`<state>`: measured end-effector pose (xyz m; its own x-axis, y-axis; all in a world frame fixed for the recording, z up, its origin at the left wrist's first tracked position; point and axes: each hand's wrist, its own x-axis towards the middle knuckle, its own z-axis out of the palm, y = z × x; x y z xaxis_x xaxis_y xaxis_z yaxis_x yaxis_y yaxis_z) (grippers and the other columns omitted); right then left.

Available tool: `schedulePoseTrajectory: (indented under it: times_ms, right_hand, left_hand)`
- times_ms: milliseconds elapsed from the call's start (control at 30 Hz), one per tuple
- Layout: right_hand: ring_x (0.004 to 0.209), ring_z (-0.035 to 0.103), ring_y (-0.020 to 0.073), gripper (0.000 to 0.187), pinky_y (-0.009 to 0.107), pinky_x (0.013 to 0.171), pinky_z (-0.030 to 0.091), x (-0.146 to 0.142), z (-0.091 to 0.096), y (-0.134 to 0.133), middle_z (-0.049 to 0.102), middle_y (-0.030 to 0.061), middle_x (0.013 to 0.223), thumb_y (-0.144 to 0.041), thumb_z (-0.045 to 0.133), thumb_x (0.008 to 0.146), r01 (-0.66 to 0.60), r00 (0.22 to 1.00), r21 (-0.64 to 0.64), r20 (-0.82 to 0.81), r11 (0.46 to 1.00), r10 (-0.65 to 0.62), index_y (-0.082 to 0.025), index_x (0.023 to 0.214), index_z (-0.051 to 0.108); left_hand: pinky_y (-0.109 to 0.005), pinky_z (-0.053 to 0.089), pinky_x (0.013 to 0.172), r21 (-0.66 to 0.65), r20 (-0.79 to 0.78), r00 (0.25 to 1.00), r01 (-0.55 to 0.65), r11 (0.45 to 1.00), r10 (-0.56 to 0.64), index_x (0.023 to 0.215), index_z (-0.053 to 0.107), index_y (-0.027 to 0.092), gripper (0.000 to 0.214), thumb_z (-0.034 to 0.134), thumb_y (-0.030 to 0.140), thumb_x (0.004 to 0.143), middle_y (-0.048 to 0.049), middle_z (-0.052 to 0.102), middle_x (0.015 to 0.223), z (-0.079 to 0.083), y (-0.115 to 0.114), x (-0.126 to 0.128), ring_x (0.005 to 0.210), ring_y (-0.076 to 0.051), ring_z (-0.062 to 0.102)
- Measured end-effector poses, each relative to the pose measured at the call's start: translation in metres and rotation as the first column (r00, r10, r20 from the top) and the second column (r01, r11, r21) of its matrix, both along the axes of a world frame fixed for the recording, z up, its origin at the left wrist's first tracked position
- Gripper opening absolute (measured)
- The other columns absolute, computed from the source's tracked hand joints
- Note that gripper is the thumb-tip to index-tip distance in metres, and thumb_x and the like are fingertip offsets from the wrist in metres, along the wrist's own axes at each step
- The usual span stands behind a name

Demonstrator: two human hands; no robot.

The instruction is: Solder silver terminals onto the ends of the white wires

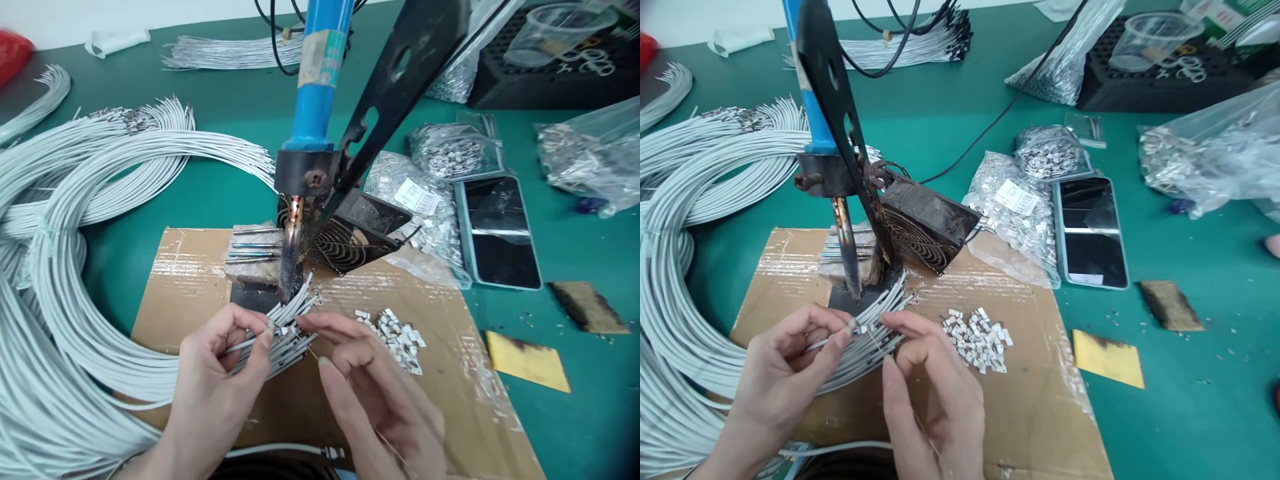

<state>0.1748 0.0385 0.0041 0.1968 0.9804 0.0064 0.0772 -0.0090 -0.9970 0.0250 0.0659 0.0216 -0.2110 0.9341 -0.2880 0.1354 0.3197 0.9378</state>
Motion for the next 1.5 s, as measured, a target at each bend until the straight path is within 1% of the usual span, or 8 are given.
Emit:
schedulePoseTrajectory:
  times_ms: [200, 333, 467, 733, 867, 1000, 1200, 1500]
  right_hand:
    - [0.103, 0.081, 0.022, 0.025, 0.03, 0.09, 0.064, -0.005, 0.005, 0.003, 0.083, 0.0068, 0.114, -0.014, 0.065, 0.097, 0.009, 0.987, -0.085, -0.158, 0.996, -0.023, -0.025, 0.076, 0.061]
    - [0.103, 0.082, 0.0257, 0.024, 0.034, 0.089, 0.066, -0.004, 0.004, 0.005, 0.084, 0.0109, 0.114, -0.017, 0.07, 0.095, 0.004, 0.987, -0.104, -0.157, 0.995, -0.02, -0.025, 0.075, 0.061]
    - [0.11, 0.081, 0.0281, 0.023, 0.035, 0.09, 0.068, -0.003, 0.002, 0.009, 0.083, 0.0128, 0.119, -0.018, 0.072, 0.094, -0.001, 0.982, -0.13, -0.19, 0.991, -0.023, -0.024, 0.074, 0.062]
    - [0.112, 0.081, 0.0232, 0.022, 0.03, 0.094, 0.066, -0.005, 0.004, 0.016, 0.085, 0.0068, 0.115, -0.016, 0.072, 0.092, -0.005, 0.976, -0.14, -0.217, 0.99, -0.025, -0.025, 0.074, 0.064]
    - [0.114, 0.081, 0.0249, 0.021, 0.032, 0.094, 0.067, -0.004, 0.004, 0.018, 0.084, 0.0083, 0.117, -0.016, 0.072, 0.093, 0.002, 0.974, -0.137, -0.225, 0.991, -0.033, -0.025, 0.075, 0.064]
    - [0.113, 0.081, 0.0248, 0.022, 0.031, 0.095, 0.067, 0.0, 0.001, 0.021, 0.085, 0.0079, 0.119, -0.015, 0.073, 0.093, -0.041, 0.974, -0.094, -0.227, 0.995, 0.018, -0.025, 0.075, 0.064]
    - [0.114, 0.081, 0.0265, 0.022, 0.034, 0.097, 0.067, 0.002, 0.0, 0.022, 0.084, 0.0096, 0.121, -0.015, 0.072, 0.093, -0.059, 0.972, -0.077, -0.23, 0.995, 0.039, -0.024, 0.074, 0.065]
    - [0.112, 0.081, 0.0237, 0.023, 0.03, 0.097, 0.065, -0.007, 0.015, 0.022, 0.085, 0.0061, 0.117, -0.02, 0.072, 0.092, 0.016, 0.958, -0.176, -0.278, 0.984, -0.065, -0.025, 0.071, 0.064]
  left_hand:
    - [-0.012, 0.056, 0.062, 0.008, -0.002, 1.0, 0.003, 1.0, -0.003, 0.073, 0.072, 0.021, 0.011, 0.076, 0.018, 0.083, 0.0, 0.081, 0.082, 0.003, 0.003, 0.004, 0.071, -0.012, 0.077]
    - [-0.012, 0.055, 0.061, 0.016, -0.025, 0.999, -0.031, 0.999, 0.031, 0.072, 0.072, 0.021, 0.01, 0.077, 0.017, 0.08, 0.0, 0.08, 0.082, 0.006, 0.007, 0.006, 0.071, -0.012, 0.076]
    - [-0.013, 0.053, 0.057, 0.011, -0.057, 0.998, -0.014, 1.0, 0.014, 0.073, 0.072, 0.021, 0.011, 0.076, 0.019, 0.082, -0.0009, 0.081, 0.085, 0.005, 0.011, 0.006, 0.07, -0.012, 0.076]
    - [-0.012, 0.058, 0.062, 0.057, -0.019, 0.999, -0.025, 0.998, 0.026, 0.074, 0.072, 0.021, 0.011, 0.076, 0.016, 0.083, 0.0007, 0.079, 0.082, 0.005, 0.016, 0.007, 0.07, -0.011, 0.076]
    - [-0.013, 0.059, 0.063, 0.066, 0.003, 0.999, -0.05, 0.997, 0.05, 0.073, 0.072, 0.021, 0.011, 0.078, 0.015, 0.08, 0.0006, 0.079, 0.082, 0.009, 0.019, 0.01, 0.07, -0.012, 0.077]
    - [-0.013, 0.058, 0.063, 0.057, 0.014, 0.995, -0.096, 0.994, 0.096, 0.071, 0.071, 0.02, 0.012, 0.078, 0.015, 0.079, 0.0011, 0.077, 0.08, 0.014, 0.021, 0.013, 0.07, -0.012, 0.076]
    - [-0.009, 0.056, 0.062, 0.093, 0.013, 0.999, -0.045, 0.995, 0.044, 0.072, 0.072, 0.021, 0.013, 0.08, 0.012, 0.078, 0.003, 0.076, 0.078, 0.011, 0.022, 0.009, 0.07, -0.009, 0.076]
    - [-0.008, 0.056, 0.065, 0.101, 0.018, 0.996, -0.087, 0.991, 0.086, 0.071, 0.072, 0.02, 0.013, 0.078, 0.011, 0.08, 0.0009, 0.081, 0.082, 0.014, 0.021, 0.011, 0.072, -0.009, 0.077]
